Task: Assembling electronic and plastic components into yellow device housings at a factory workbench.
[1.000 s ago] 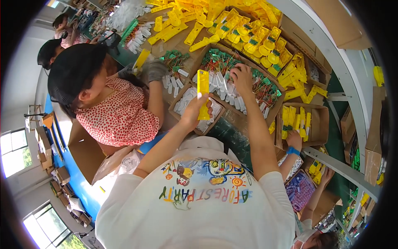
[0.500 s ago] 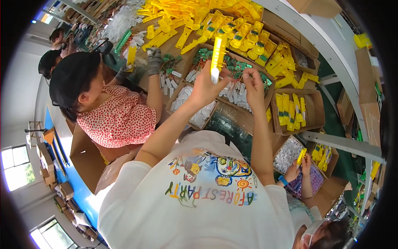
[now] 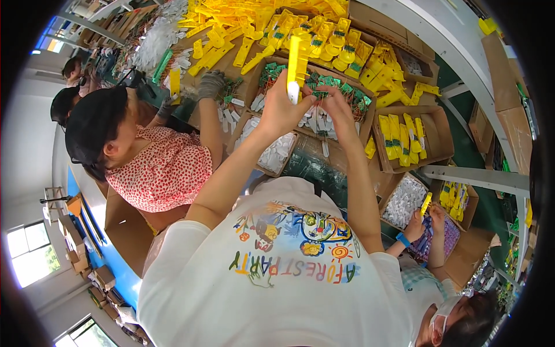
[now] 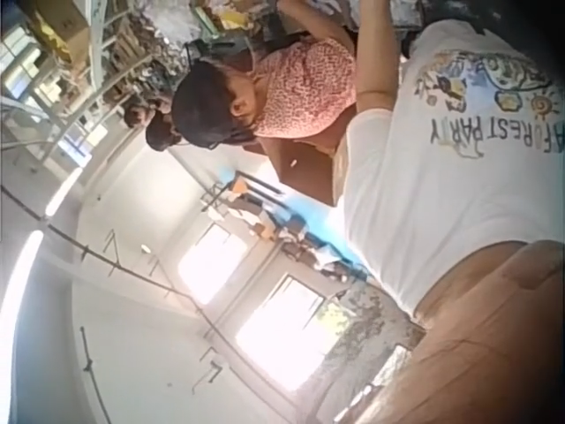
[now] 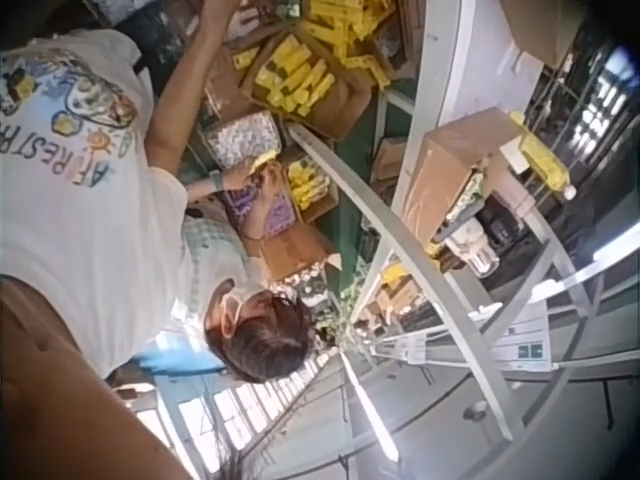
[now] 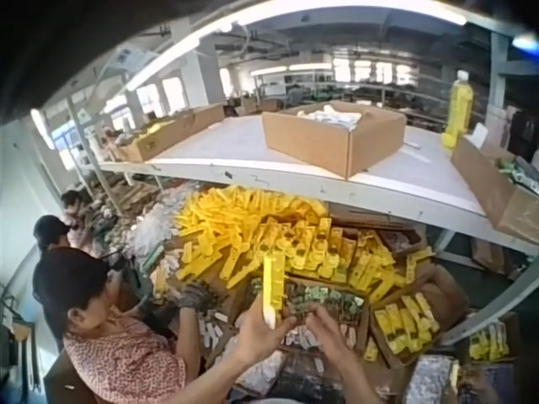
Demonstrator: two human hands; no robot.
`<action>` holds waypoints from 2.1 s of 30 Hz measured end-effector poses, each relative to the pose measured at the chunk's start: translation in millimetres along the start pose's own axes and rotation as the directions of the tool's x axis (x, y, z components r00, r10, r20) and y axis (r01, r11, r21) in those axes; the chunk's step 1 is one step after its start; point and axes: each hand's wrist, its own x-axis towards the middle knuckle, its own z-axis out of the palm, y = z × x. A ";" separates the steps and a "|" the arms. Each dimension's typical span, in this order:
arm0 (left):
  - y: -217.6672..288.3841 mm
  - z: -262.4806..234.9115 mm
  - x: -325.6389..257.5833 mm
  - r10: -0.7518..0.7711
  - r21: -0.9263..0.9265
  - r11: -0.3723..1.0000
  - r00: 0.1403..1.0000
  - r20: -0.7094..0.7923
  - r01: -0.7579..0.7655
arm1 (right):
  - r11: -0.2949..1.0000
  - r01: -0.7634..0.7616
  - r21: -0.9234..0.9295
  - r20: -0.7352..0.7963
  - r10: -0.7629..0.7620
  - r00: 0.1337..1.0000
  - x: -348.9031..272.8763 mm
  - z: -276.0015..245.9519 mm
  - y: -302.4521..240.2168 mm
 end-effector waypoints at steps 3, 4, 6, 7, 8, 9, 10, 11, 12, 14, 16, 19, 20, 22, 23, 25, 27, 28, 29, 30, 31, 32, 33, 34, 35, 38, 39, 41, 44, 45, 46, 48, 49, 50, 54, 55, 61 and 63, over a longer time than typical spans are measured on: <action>7.6 -4.3 -2.8 -0.023 0.123 0.992 0.999 -0.029 0.026 | 0.962 -0.260 0.080 0.149 0.246 0.958 -1.2 11.6 -13.8; 7.7 -7.5 -3.2 -0.011 0.175 0.985 1.000 -0.022 0.014 | 0.963 -0.258 0.081 0.148 0.245 0.958 -1.8 12.8 -18.6; 8.7 -11.3 -5.6 0.001 0.226 0.974 1.000 -0.015 0.003 | 0.948 -0.297 0.115 0.089 0.288 0.954 -4.8 12.9 -25.1; 9.5 -12.2 -7.6 -0.032 0.191 0.981 0.999 -0.007 0.032 | 0.948 -0.298 0.114 0.090 0.289 0.953 -6.3 10.8 -24.2; 9.6 -12.5 -8.4 -0.064 0.156 0.986 0.998 0.002 0.063 | 0.983 -0.157 -0.096 0.045 0.162 0.986 -7.8 7.8 -22.2; 8.1 -12.3 -9.6 -0.065 0.156 0.986 0.998 0.001 0.065 | 0.952 -0.015 -0.305 0.029 0.025 0.999 -9.2 7.0 -21.1; 4.4 -11.1 -11.5 -0.079 0.004 0.997 0.997 -0.016 0.079 | 0.952 -0.016 -0.305 0.031 0.027 0.999 -9.9 8.3 -20.6; 0.2 -9.5 -13.7 -0.094 -0.148 0.985 0.995 -0.032 0.088 | 0.932 0.077 -0.354 0.011 -0.078 0.997 -10.4 10.6 -20.2; -5.1 -5.9 -15.7 -0.094 -0.149 0.985 0.995 -0.031 0.089 | 0.899 0.167 -0.404 -0.005 -0.184 0.983 -9.8 12.9 -19.7; -13.5 1.5 -22.3 -0.038 -0.155 0.988 0.983 -0.182 0.010 | 0.895 0.136 -0.425 -0.064 -0.179 0.982 -12.7 18.8 -13.1; -12.6 1.5 -31.3 0.099 0.038 0.995 0.978 -0.182 -0.094 | 0.891 0.100 -0.442 -0.122 -0.170 0.978 -16.2 21.9 -15.6; -11.1 -2.8 -32.0 0.322 0.339 0.901 0.940 -0.109 -0.270 | 0.864 0.081 -0.496 -0.076 -0.136 0.988 -17.9 17.0 -27.5; -9.8 -2.7 -31.2 0.194 0.160 0.972 0.973 -0.123 -0.173 | 0.923 -0.012 -0.385 -0.046 -0.006 0.999 -17.3 12.0 -29.6; -3.3 -1.5 -28.4 -0.162 -0.245 0.959 0.986 -0.050 0.145 | 0.956 -0.113 -0.272 -0.006 0.115 0.993 -19.0 10.6 -30.8; -1.5 -1.2 -28.1 -0.159 -0.245 0.959 0.986 -0.045 0.144 | 0.946 -0.084 -0.313 -0.096 0.057 0.994 -22.8 15.4 -30.7; 2.4 -7.3 -30.1 -0.437 -0.710 0.585 0.890 0.130 0.391 | 0.937 -0.052 -0.346 -0.169 -0.008 0.986 -31.6 23.1 -34.0; -3.9 -14.8 -31.8 -0.440 -0.774 0.396 0.842 0.312 0.494 | 0.881 0.035 -0.471 -0.196 -0.143 0.970 -41.7 28.6 -42.2; -3.6 -12.7 -35.2 -0.433 -0.784 0.403 0.853 0.290 0.471 | 0.887 0.031 -0.460 -0.202 -0.139 0.969 -44.9 31.9 -44.0; -3.5 -11.4 -38.9 -0.426 -0.794 0.411 0.864 0.268 0.449 | 0.844 0.063 -0.533 -0.165 -0.176 0.970 -47.5 35.3 -45.9; -3.9 -11.4 -44.3 -0.397 -0.770 0.420 0.860 0.321 0.481 | 0.791 0.097 -0.604 -0.125 -0.214 0.969 -51.8 38.8 -49.4; -1.0 -8.6 -49.2 -0.400 -0.764 0.426 0.858 0.321 0.484 | 0.796 0.096 -0.597 -0.130 -0.214 0.968 -55.7 43.5 -57.9; 2.8 -4.4 -53.6 -0.367 -0.795 0.401 0.875 0.316 0.455 | 0.760 0.128 -0.637 -0.122 -0.263 0.957 -58.8 49.6 -68.3; 5.6 -0.3 -55.8 -0.330 -0.823 0.373 0.890 0.315 0.429 | 0.718 0.155 -0.678 -0.117 -0.314 0.942 -60.7 53.1 -73.8; 3.8 0.6 -58.9 -0.258 -0.821 0.395 0.908 0.331 0.412 | 0.722 0.149 -0.675 -0.128 -0.313 0.941 -62.3 56.8 -72.6; 5.4 1.3 -60.8 -0.261 -0.815 0.397 0.904 0.340 0.421 | 0.705 0.190 -0.684 -0.090 -0.339 0.936 -63.7 60.7 -70.6; 12.5 6.1 -62.4 -0.261 -0.815 0.381 0.896 0.358 0.436 | 0.674 0.242 -0.699 -0.041 -0.375 0.926 -66.1 61.6 -68.4; 12.0 6.4 -62.4 -0.263 -0.811 0.382 0.894 0.363 0.442 | 0.660 0.264 -0.703 -0.015 -0.386 0.922 -66.2 61.9 -67.4; 10.5 6.9 -62.5 -0.276 -0.815 0.375 0.892 0.358 0.442 | 0.628 0.284 -0.725 -0.012 -0.424 0.906 -66.6 63.3 -68.3; 6.3 8.5 -64.9 -0.248 -0.841 0.308 0.891 0.380 0.445 | 0.580 0.319 -0.750 0.009 -0.473 0.881 -67.4 65.7 -71.9; 4.2 7.7 -65.9 -0.249 -0.839 0.307 0.889 0.385 0.449 | 0.567 0.337 -0.752 0.030 -0.482 0.876 -68.8 66.0 -72.6; 1.9 5.9 -66.4 -0.202 -0.817 0.348 0.888 0.413 0.460 | 0.568 0.334 -0.752 0.026 -0.482 0.876 -69.2 65.5 -72.5; 2.1 5.9 -67.1 -0.157 -0.793 0.388 0.881 0.446 0.470 | 0.551 0.310 -0.774 0.045 -0.442 0.896 -68.6 64.2 -72.0; 4.7 7.1 -67.4 -0.192 -0.795 0.390 0.885 0.424 0.465 | 0.552 0.307 -0.775 0.040 -0.442 0.896 -68.6 64.6 -70.4; 7.5 7.8 -67.0 -0.227 -0.797 0.393 0.888 0.399 0.459 | 0.585 0.311 -0.749 0.016 -0.452 0.892 -68.6 65.7 -67.8; 17.0 4.7 -63.5 -0.179 -0.821 0.437 0.930 0.322 0.369 | 0.826 0.088 -0.556 -0.016 -0.116 0.993 -66.7 50.2 -71.5; 15.7 3.7 -62.7 -0.198 -0.817 0.425 0.921 0.336 0.390 | 0.827 0.087 -0.556 -0.015 -0.115 0.993 -65.3 48.5 -70.4; -2.0 7.5 -66.6 -0.282 -0.714 0.618 0.941 0.189 0.329 | 0.797 0.004 -0.604 -0.055 -0.047 0.997 -61.1 46.3 -59.1; -9.3 9.1 -71.3 -0.256 -0.648 0.719 0.962 0.090 0.252 | 0.825 -0.046 -0.563 -0.056 0.017 0.998 -60.5 42.9 -52.2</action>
